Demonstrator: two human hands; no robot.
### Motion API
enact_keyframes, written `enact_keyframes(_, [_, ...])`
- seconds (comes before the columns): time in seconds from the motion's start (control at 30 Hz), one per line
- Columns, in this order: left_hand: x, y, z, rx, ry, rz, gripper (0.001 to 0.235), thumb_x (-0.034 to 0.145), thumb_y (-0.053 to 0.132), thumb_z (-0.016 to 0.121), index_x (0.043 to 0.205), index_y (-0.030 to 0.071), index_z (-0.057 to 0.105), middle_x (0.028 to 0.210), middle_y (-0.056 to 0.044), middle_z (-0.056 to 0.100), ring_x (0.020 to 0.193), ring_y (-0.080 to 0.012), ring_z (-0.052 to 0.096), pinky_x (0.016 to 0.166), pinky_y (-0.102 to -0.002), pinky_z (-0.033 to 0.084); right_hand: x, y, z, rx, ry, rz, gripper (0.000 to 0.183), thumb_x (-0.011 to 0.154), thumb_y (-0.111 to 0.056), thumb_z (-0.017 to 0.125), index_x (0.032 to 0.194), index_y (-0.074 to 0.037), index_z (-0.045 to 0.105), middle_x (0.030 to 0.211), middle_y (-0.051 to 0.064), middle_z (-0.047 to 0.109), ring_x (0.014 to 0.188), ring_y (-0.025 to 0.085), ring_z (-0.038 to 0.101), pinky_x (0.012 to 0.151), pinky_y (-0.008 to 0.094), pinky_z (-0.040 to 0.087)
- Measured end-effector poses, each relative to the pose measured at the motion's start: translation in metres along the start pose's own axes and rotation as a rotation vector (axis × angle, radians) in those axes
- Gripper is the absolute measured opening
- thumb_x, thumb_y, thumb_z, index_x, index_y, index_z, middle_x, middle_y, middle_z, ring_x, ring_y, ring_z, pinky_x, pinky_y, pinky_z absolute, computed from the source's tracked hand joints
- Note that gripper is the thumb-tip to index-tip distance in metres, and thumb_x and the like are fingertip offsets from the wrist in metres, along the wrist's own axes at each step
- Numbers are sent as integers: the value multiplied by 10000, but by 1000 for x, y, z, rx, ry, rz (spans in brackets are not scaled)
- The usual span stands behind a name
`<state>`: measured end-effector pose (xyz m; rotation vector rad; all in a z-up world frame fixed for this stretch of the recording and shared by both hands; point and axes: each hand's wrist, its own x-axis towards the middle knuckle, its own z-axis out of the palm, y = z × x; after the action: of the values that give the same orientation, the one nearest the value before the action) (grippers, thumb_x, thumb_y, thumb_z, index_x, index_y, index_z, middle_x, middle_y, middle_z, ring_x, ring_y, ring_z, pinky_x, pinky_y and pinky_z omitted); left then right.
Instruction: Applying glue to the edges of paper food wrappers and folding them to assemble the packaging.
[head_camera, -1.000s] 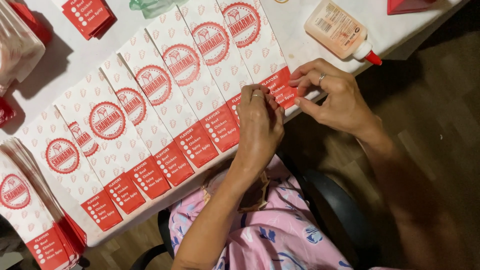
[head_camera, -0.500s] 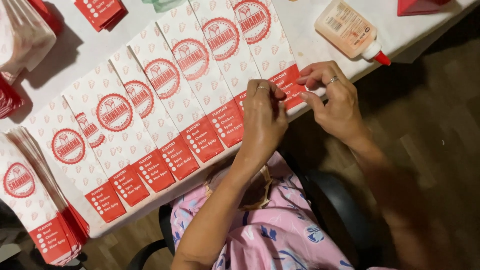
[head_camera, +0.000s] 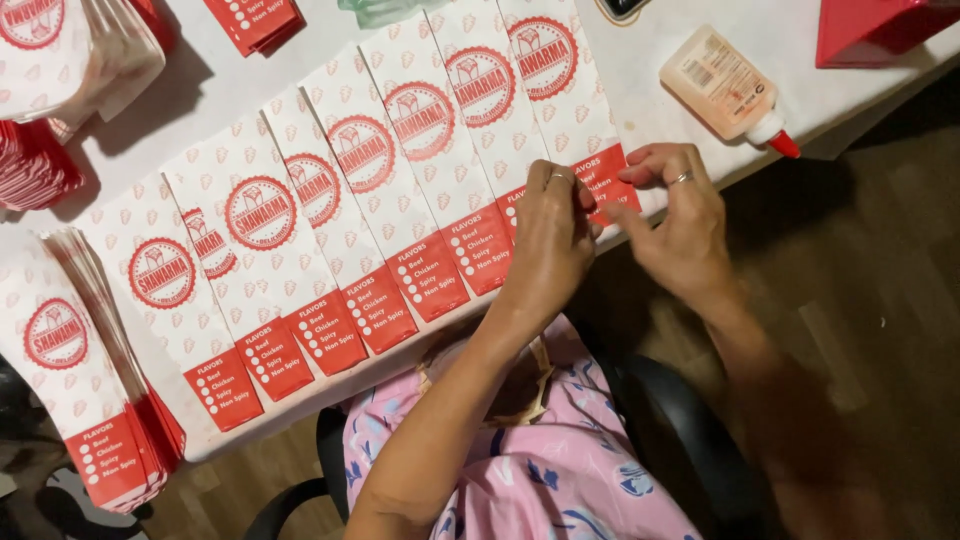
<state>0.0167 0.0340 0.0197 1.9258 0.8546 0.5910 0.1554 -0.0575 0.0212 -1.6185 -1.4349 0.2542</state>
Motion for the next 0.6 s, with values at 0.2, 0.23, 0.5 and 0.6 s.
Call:
enact_keyframes(0.2, [-5, 3, -2, -18, 7, 21, 267, 749, -117, 779, 875, -8, 571, 963, -142, 484, 837, -431, 686, 745, -403, 599, -2, -2, 2, -10, 34, 4, 271, 985, -3, 813, 1052, 55, 556, 1136, 194, 597, 1008, 372, 697, 875, 427, 592])
enact_keyframes(0.23, [-5, 3, -2, -11, 15, 22, 234, 768, -119, 747, 877, -8, 572, 973, -151, 492, 838, -441, 679, 747, -419, 590, -1, -4, 2, -7, 40, 10, 242, 994, 8, 791, 1047, 60, 561, 1125, 195, 602, 1003, 370, 701, 869, 425, 594])
enact_keyframes(0.5, [-9, -2, 16, 209, 85, 111, 311, 768, 148, 833, 845, 0, 571, 975, -154, 492, 854, -440, 630, 759, -485, 493, -7, -2, 3, 21, 42, 3, 207, 1013, 36, 769, 1028, 81, 567, 1123, 209, 612, 1019, 361, 715, 882, 412, 594])
enact_keyframes(0.6, [-12, -2, 14, 160, 50, 90, 264, 797, 69, 795, 871, 7, 549, 1009, -143, 470, 873, -421, 608, 778, -458, 462, -6, 3, 2, 66, 40, 3, 172, 1011, 67, 742, 1021, 94, 573, 1131, 224, 611, 1037, 372, 727, 888, 419, 593])
